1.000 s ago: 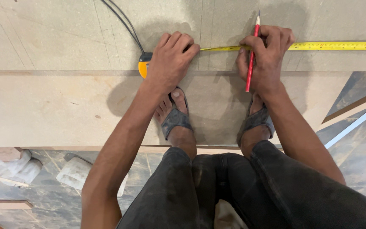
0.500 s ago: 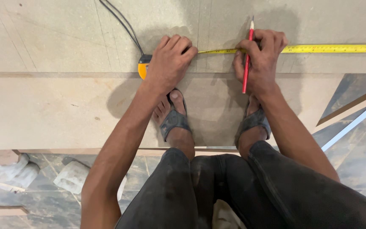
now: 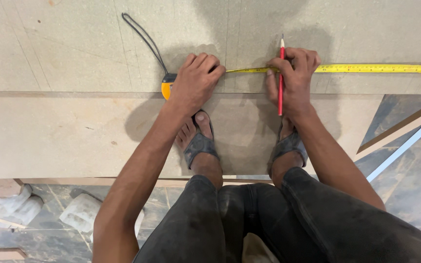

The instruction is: The person measures segments on a board using a tape measure and marks lines with a red pencil, repeating the process across different sections of the material.

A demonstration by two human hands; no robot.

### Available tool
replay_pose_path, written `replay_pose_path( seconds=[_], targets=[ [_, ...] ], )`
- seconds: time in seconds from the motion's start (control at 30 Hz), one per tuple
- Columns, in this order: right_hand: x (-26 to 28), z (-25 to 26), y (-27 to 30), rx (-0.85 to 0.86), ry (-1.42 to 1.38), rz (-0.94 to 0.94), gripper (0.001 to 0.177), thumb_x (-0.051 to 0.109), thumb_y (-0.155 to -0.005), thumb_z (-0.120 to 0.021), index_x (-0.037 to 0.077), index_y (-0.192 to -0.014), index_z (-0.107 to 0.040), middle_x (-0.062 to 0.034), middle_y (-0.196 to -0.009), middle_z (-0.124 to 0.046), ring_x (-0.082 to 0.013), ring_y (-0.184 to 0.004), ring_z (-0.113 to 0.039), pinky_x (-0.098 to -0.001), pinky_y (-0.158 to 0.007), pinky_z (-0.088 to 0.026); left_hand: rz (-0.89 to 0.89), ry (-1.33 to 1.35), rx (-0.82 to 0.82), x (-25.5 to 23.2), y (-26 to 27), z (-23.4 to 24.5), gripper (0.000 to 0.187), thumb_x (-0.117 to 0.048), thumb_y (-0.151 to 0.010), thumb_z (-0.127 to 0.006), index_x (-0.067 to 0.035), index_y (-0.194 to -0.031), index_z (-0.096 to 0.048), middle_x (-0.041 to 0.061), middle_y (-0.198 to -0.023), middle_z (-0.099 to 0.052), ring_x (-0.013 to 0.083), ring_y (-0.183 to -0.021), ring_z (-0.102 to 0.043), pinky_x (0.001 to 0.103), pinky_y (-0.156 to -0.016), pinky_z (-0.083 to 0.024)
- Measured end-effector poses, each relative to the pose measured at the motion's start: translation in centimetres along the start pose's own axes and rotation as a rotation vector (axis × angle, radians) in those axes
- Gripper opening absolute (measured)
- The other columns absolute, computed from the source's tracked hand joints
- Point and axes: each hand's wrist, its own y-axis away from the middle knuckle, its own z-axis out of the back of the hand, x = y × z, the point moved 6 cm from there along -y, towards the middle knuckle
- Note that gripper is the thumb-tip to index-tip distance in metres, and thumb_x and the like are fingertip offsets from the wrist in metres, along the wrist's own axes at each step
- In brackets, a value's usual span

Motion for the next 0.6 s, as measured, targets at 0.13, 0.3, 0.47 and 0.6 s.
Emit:
replay_pose_path(
  seconds=[0.13, 0.3, 0.47, 0.6],
  targets=[
    [0.4, 0.5, 0.0, -0.029, -0.063, -0.007, 0.019, 0.002, -0.090, -0.072, 0.008, -0.108, -0.069, -0.0100, -0.119, -0.061, -0.0316, -0.119, -0.050, -0.0488, -0.110, -0.032, 0.012, 0.017, -0.003, 0.1, 0.2, -0.1, 0.017, -0.010, -0.089, -0.065, -0.010, -0.105, -0.072, 0.002, -0.104, -0.063, 0.0193, -0.104, -0.061, 0.036, -0.092, -0.046],
    [2.3, 1.7, -0.6, -0.089, -0.281, -0.002, 0.023, 0.002, -0.093, -0.058, 0.000, -0.114, -0.067, -0.0156, -0.113, -0.066, -0.0329, -0.111, -0.058, -0.0449, -0.102, -0.048, 0.019, -0.010, -0.003, 0.0, 0.2, -0.3, 0.016, -0.010, -0.091, -0.066, -0.010, -0.105, -0.072, 0.002, -0.104, -0.063, 0.0185, -0.105, -0.061, 0.035, -0.092, -0.047],
    [3.2, 1.2, 0.3, -0.068, -0.457, -0.115, 0.026, 0.001, -0.096, -0.056, -0.005, -0.120, -0.064, -0.0165, -0.110, -0.073, -0.0270, -0.098, -0.071, -0.0366, -0.092, -0.058, 0.004, -0.019, -0.003, 0.1, 0.1, -0.2, 0.017, -0.011, -0.090, -0.066, -0.010, -0.106, -0.072, 0.002, -0.105, -0.063, 0.0184, -0.105, -0.060, 0.035, -0.091, -0.046],
    [2.9, -0.5, 1.4, -0.001, -0.573, -0.202, 0.018, -0.006, -0.095, -0.066, -0.003, -0.113, -0.068, -0.0145, -0.103, -0.072, -0.0240, -0.093, -0.072, -0.0333, -0.086, -0.057, -0.001, -0.007, -0.006, 0.0, 0.0, -0.1, 0.017, -0.011, -0.088, -0.065, -0.010, -0.104, -0.071, 0.002, -0.104, -0.062, 0.0195, -0.105, -0.060, 0.036, -0.091, -0.046]
  ],
)
